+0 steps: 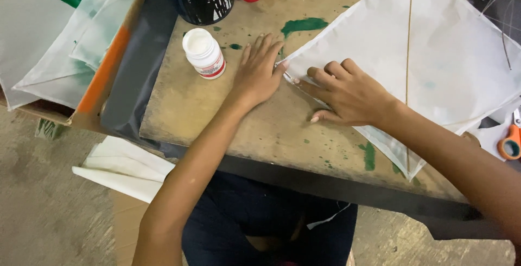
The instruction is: Assembling a kite by applying glue to the frame and smoothing paper over it.
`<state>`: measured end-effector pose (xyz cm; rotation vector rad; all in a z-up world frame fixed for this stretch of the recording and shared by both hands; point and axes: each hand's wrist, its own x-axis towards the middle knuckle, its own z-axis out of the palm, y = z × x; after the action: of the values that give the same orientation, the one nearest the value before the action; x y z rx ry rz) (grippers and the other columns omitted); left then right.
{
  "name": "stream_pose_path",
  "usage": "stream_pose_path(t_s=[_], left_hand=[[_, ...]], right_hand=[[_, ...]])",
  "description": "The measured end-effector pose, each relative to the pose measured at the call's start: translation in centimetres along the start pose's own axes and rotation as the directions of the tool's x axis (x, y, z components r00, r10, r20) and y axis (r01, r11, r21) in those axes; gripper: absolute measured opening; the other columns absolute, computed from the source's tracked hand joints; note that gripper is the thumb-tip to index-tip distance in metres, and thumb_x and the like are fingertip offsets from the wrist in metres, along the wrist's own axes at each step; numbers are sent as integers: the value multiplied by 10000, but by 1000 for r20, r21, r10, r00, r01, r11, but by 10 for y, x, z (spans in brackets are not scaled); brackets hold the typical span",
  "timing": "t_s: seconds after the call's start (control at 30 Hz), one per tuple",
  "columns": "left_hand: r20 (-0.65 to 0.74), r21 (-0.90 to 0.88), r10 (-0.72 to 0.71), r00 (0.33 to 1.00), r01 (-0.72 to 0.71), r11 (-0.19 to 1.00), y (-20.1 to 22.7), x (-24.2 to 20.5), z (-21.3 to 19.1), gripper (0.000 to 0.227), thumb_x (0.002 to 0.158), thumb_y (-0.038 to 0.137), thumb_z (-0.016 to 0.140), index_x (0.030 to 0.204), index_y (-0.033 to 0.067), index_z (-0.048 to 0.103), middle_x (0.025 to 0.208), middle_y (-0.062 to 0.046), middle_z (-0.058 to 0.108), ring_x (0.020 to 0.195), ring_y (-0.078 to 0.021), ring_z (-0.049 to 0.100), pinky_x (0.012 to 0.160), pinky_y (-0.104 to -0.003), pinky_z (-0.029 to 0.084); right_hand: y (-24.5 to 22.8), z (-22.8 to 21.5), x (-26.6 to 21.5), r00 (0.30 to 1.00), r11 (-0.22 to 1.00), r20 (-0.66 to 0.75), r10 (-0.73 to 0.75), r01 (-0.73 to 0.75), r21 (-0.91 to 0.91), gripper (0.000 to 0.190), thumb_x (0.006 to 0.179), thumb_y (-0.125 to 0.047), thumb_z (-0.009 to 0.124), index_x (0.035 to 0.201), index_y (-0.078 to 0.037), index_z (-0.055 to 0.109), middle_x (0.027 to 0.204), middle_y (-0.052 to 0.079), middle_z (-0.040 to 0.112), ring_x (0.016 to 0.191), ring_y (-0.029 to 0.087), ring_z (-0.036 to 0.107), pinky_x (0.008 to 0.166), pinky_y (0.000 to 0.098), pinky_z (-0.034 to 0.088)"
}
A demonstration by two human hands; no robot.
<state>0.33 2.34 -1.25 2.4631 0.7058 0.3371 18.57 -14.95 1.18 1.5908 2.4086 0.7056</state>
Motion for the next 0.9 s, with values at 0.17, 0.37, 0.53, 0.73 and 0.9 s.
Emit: stream_pose_path(t_s=[0.17,0.37,0.53,0.73,0.9], left_hand=[[-35,-19,-21,999,20,1000,-5,9,7,516,1076,268,450,1546,69,373,1633,-278,254,1549,-400,177,1240,-603,45],[-47,-29,-19,999,17,999,-7,8,8,529,1075,249,477,1564,87,360,1642,-273,247,1552,-404,166,1238,-604,24],[-36,-24,-30,999,29,999,-6,9,7,536,1079,233,478,1575,87,337,1646,-271,238,1555,-401,160,1239,-606,17],[-23,-47,-35,999,34,998,-9,12,10,550,1096,262,456,1599,103,301,1663,-262,203,1566,-387,110,1237,-592,-32],[2,-46,-52,999,52,998,-2,8,5,563,1098,284,454,1603,105,283,1667,-254,190,1569,-382,96,1239,-587,-51]], right_hand=[[-5,-6,0,999,997,30,11,-9,-82,812,937,-834,170,1421,-305,549,1278,21,503,1011,215,495,823,351,393],[-14,-19,-9,995,985,90,32,-16,-173,844,921,-848,111,1416,-328,555,1310,2,506,1023,208,471,826,349,392],[-18,-30,-25,987,976,155,42,-8,-218,807,917,-846,124,1408,-372,555,1337,-32,525,1043,194,472,830,343,392],[-12,-36,-47,979,984,189,70,-36,-174,718,921,-818,202,1382,-395,555,1386,-46,493,1116,186,465,865,337,396],[-13,-43,-65,967,987,236,94,-59,-150,664,926,-792,213,1381,-424,528,1430,-66,474,1160,177,449,901,342,388]])
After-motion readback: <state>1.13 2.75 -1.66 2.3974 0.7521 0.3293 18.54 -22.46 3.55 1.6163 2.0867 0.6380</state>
